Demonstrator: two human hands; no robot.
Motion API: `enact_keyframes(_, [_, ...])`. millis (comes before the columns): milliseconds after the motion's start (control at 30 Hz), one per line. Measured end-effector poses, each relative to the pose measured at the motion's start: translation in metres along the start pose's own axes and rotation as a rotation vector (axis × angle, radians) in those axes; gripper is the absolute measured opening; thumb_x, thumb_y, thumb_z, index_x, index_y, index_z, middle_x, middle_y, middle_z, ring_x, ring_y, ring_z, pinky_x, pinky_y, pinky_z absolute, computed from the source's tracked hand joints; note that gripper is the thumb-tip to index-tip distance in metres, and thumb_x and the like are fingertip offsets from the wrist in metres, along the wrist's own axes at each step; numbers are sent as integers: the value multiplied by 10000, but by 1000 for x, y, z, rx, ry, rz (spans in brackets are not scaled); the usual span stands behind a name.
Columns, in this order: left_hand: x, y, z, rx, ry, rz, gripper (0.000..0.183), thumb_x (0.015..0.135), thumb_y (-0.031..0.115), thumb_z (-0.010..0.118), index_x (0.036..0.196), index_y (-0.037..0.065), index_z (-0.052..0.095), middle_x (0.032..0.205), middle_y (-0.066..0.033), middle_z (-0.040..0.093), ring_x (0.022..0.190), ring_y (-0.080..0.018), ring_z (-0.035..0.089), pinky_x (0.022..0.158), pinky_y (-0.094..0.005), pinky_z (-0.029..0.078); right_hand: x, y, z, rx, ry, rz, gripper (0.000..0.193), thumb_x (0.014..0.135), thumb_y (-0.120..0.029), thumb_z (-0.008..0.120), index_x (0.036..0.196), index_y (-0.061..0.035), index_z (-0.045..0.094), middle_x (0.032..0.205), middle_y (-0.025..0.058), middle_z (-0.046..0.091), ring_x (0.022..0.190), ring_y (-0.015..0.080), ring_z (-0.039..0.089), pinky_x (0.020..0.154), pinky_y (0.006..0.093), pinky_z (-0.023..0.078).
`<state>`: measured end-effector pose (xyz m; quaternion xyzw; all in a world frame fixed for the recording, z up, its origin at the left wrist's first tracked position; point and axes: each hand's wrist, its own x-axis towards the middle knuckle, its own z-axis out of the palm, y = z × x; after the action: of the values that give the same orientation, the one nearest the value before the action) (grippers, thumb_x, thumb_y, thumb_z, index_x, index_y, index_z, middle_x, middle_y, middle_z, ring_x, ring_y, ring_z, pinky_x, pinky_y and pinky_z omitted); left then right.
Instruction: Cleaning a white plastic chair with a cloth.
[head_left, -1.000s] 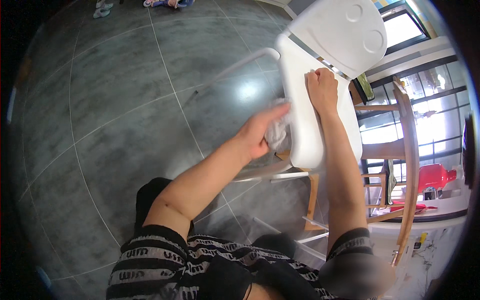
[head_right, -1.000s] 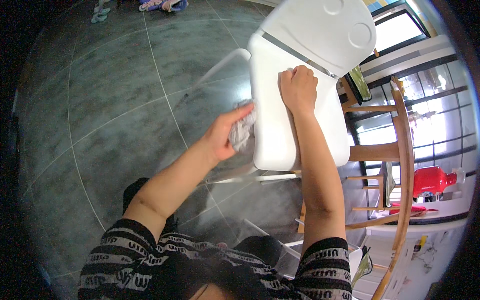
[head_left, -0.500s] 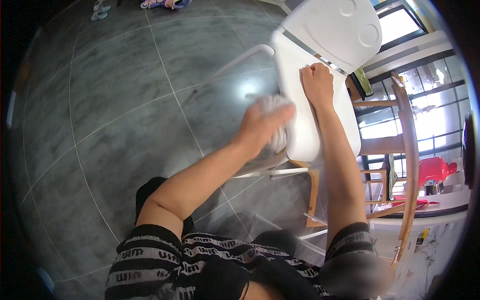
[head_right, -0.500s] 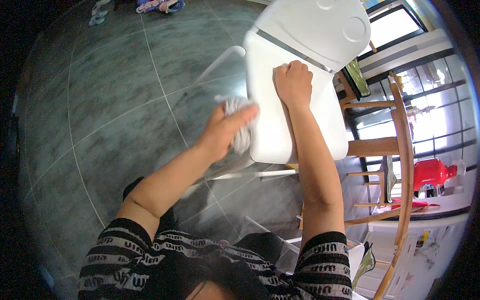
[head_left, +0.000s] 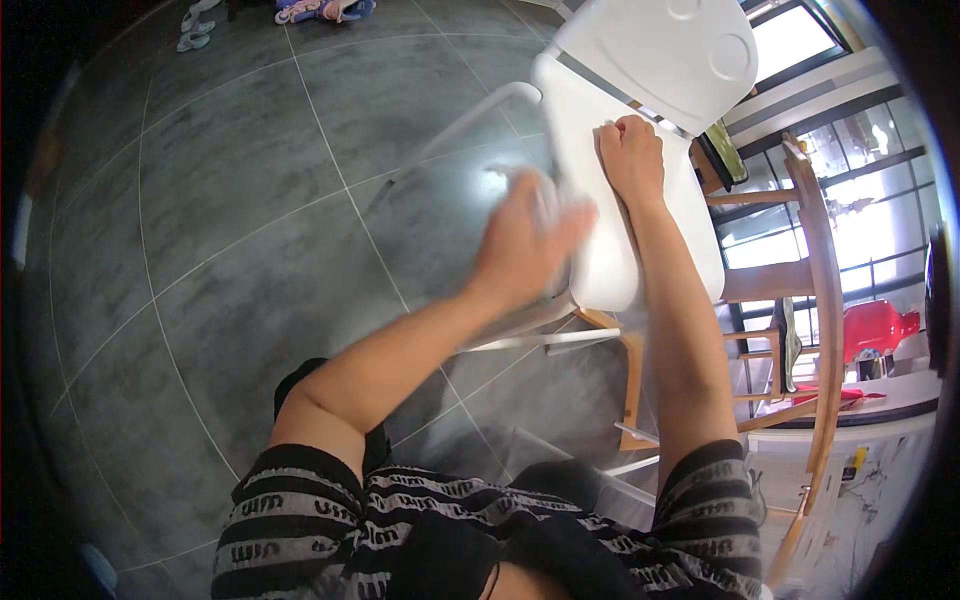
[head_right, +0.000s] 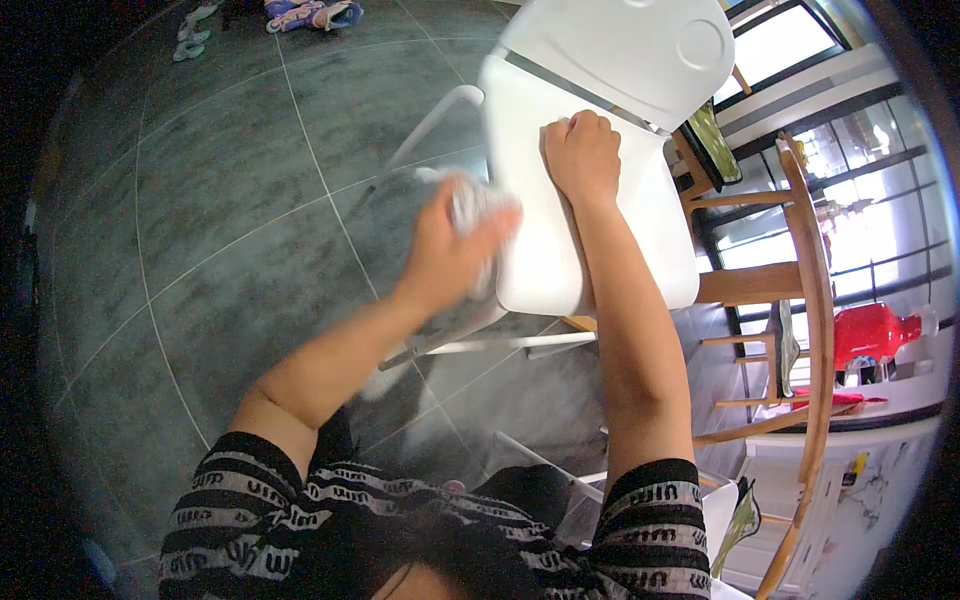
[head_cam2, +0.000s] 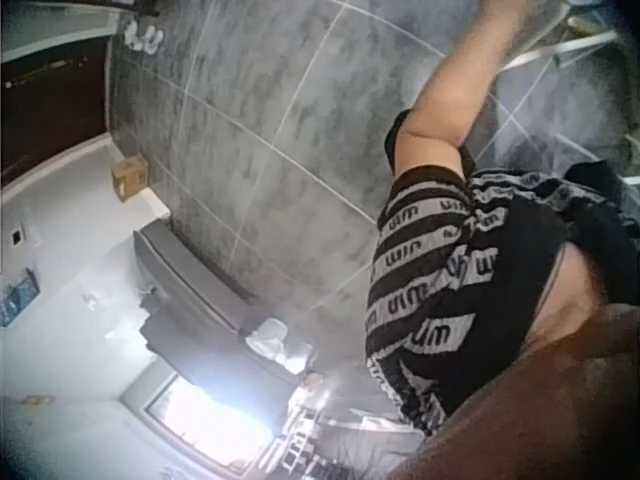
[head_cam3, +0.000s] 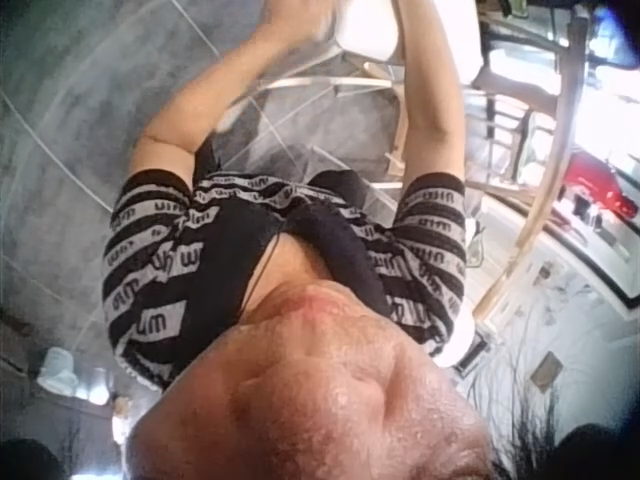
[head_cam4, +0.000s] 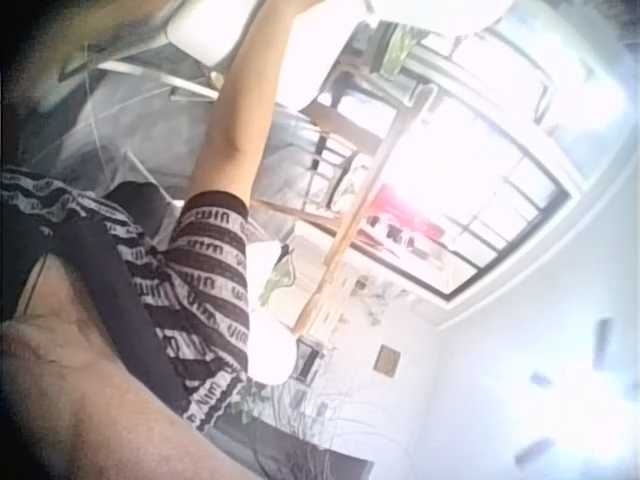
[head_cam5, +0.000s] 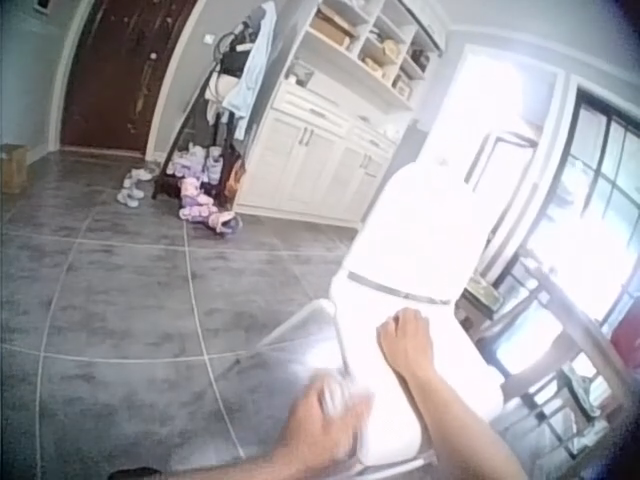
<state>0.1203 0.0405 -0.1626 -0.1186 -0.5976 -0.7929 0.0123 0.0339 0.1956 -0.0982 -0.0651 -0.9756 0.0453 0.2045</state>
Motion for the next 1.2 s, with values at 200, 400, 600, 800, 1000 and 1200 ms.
enact_keyframes(200, [75, -2, -15, 158, 192, 177, 399, 721, 329, 638, 891, -14, 528, 832, -196, 566, 785, -292, 562, 695, -365, 435, 2, -4, 7, 23, -18, 19, 327, 808, -275, 418, 938, -2, 542, 1038, 165, 518, 960, 330, 470, 805, 432, 409])
enact_keyframes(400, [1, 29, -14, 296, -177, 442, 277, 739, 294, 625, 794, 34, 544, 769, -150, 564, 753, -325, 553, 664, -394, 433, 3, 8, 1, 187, 95, 90, 309, 794, -243, 423, 907, 14, 554, 978, 198, 550, 932, 352, 501, 816, 420, 402])
enact_keyframes(600, [72, 46, 0, 909, -282, 430, 330, 686, 344, 639, 854, 62, 605, 834, -133, 594, 755, -299, 587, 666, -399, 467, 5, 14, 4, 373, 227, 162, 323, 783, -223, 403, 908, 28, 562, 954, 217, 578, 923, 368, 534, 807, 422, 404])
enact_keyframes(800, [115, 40, -20, 966, -251, 428, 379, 697, 376, 595, 895, 52, 612, 921, -149, 594, 819, -304, 581, 702, -399, 455, 16, 6, 0, 403, 188, 279, 330, 775, -226, 403, 911, 27, 565, 971, 204, 580, 940, 366, 529, 821, 424, 404])
enact_keyframes(1000, [2, 52, -16, 662, -432, 669, 204, 678, 164, 659, 807, 23, 586, 690, -95, 496, 597, -254, 524, 516, -321, 417, 18, 1, -5, 369, 125, 324, 306, 779, -210, 396, 897, 31, 544, 973, 209, 568, 952, 358, 515, 818, 437, 404])
enact_keyframes(1200, [-37, 43, -31, 1109, -550, 980, 235, 538, 55, 672, 748, 75, 569, 664, -62, 483, 585, -231, 518, 476, -335, 410, 17, -7, -4, 434, 121, 315, 293, 789, -216, 394, 853, 34, 533, 972, 198, 559, 936, 354, 513, 806, 447, 405])
